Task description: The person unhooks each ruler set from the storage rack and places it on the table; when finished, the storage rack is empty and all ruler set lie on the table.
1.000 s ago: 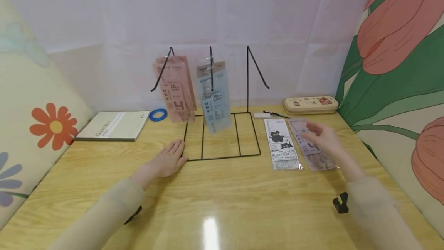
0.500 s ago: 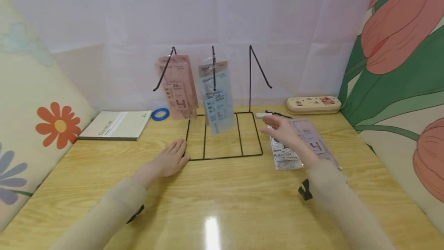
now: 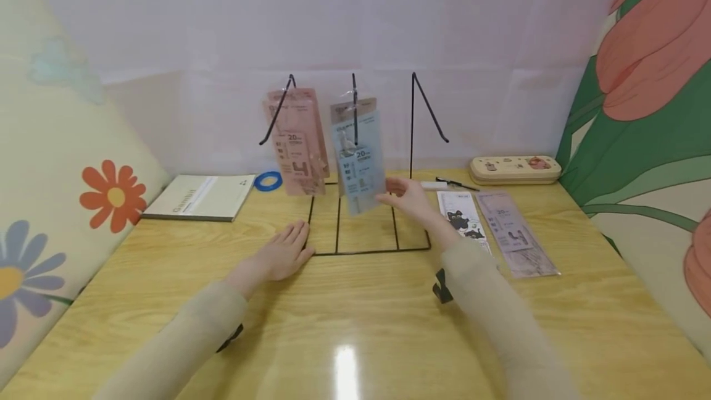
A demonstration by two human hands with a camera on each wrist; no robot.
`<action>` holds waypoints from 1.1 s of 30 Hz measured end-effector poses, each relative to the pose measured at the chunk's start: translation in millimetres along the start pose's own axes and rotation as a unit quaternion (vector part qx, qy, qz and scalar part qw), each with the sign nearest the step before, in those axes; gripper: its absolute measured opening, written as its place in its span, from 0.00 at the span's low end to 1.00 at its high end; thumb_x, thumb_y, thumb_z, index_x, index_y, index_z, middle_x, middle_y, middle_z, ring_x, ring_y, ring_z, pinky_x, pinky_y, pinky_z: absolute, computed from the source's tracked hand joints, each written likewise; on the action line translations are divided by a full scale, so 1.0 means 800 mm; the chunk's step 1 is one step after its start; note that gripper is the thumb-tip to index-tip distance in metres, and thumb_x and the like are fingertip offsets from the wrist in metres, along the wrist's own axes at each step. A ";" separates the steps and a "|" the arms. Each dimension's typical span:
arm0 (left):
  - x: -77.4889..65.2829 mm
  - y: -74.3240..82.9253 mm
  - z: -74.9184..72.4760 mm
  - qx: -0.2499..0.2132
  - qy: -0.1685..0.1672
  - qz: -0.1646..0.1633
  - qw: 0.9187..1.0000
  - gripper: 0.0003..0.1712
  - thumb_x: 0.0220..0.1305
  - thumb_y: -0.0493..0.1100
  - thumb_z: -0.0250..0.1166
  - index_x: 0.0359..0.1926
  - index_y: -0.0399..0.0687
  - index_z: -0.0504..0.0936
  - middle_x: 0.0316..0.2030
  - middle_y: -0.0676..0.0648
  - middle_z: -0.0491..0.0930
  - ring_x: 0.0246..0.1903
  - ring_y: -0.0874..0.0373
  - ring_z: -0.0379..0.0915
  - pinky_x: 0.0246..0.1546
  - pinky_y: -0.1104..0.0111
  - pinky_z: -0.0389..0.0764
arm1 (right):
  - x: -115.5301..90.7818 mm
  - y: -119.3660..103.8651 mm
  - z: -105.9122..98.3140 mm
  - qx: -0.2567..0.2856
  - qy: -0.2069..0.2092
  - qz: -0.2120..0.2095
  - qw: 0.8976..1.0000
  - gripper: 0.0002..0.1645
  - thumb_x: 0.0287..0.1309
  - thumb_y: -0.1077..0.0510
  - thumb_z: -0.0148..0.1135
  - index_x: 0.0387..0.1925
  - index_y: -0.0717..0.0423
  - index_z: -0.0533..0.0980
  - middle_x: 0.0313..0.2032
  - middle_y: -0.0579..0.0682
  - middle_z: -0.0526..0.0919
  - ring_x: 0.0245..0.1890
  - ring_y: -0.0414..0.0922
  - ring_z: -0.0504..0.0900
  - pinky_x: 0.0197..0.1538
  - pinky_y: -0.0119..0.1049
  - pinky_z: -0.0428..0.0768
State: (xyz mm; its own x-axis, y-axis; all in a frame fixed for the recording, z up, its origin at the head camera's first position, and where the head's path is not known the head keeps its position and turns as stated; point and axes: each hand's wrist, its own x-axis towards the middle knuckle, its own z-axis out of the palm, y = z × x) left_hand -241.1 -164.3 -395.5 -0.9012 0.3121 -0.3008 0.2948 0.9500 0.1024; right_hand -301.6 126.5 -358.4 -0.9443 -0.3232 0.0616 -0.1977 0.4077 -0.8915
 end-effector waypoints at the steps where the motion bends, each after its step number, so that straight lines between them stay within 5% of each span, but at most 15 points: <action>1: 0.001 0.000 0.001 0.000 0.000 0.000 1.000 0.37 0.75 0.57 0.32 0.73 0.38 0.37 0.74 0.38 0.35 0.74 0.42 0.31 0.72 0.50 0.43 | 0.006 0.005 0.002 0.004 0.004 0.000 1.000 0.33 0.60 0.51 0.62 0.64 0.59 0.66 0.62 0.59 0.71 0.63 0.54 0.70 0.66 0.49 0.67; 9: 0.003 0.001 0.002 -0.001 0.000 -0.002 1.000 0.37 0.75 0.57 0.32 0.73 0.38 0.38 0.74 0.38 0.35 0.74 0.42 0.31 0.72 0.50 0.43 | 0.016 0.001 0.016 0.016 0.009 0.029 0.999 0.28 0.60 0.53 0.62 0.61 0.57 0.71 0.57 0.57 0.77 0.58 0.53 0.75 0.63 0.49 0.71; 16: 0.002 0.001 0.001 -0.007 -0.001 -0.003 1.000 0.37 0.75 0.56 0.33 0.73 0.37 0.38 0.74 0.38 0.35 0.73 0.42 0.31 0.72 0.50 0.43 | -0.001 0.001 0.020 0.014 0.008 0.023 1.000 0.22 0.61 0.55 0.61 0.54 0.60 0.76 0.50 0.59 0.82 0.50 0.53 0.81 0.54 0.45 0.79; 23: 0.002 -0.003 0.001 -0.011 -0.001 -0.002 1.000 0.37 0.75 0.56 0.33 0.73 0.37 0.38 0.74 0.37 0.34 0.73 0.41 0.31 0.72 0.49 0.42 | -0.043 -0.005 0.022 0.023 0.001 0.035 0.999 0.20 0.59 0.55 0.62 0.49 0.63 0.79 0.43 0.60 0.85 0.41 0.48 0.85 0.47 0.42 0.83; 33: -0.001 0.003 -0.003 0.007 -0.006 -0.002 1.000 0.37 0.75 0.56 0.33 0.73 0.38 0.38 0.74 0.38 0.35 0.74 0.42 0.31 0.72 0.50 0.43 | -0.129 -0.017 0.014 0.033 -0.067 0.013 0.997 0.21 0.56 0.55 0.64 0.46 0.67 0.78 0.42 0.61 0.85 0.41 0.48 0.86 0.46 0.38 0.83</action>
State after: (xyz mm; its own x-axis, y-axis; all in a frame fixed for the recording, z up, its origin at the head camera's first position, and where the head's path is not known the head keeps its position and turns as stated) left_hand -240.6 -162.3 -392.9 -0.8987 0.3074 -0.3129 0.2946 0.9515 0.0885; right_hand -198.9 144.8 -358.0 -0.9043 -0.4264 -0.0194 -0.1508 0.3617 -0.9200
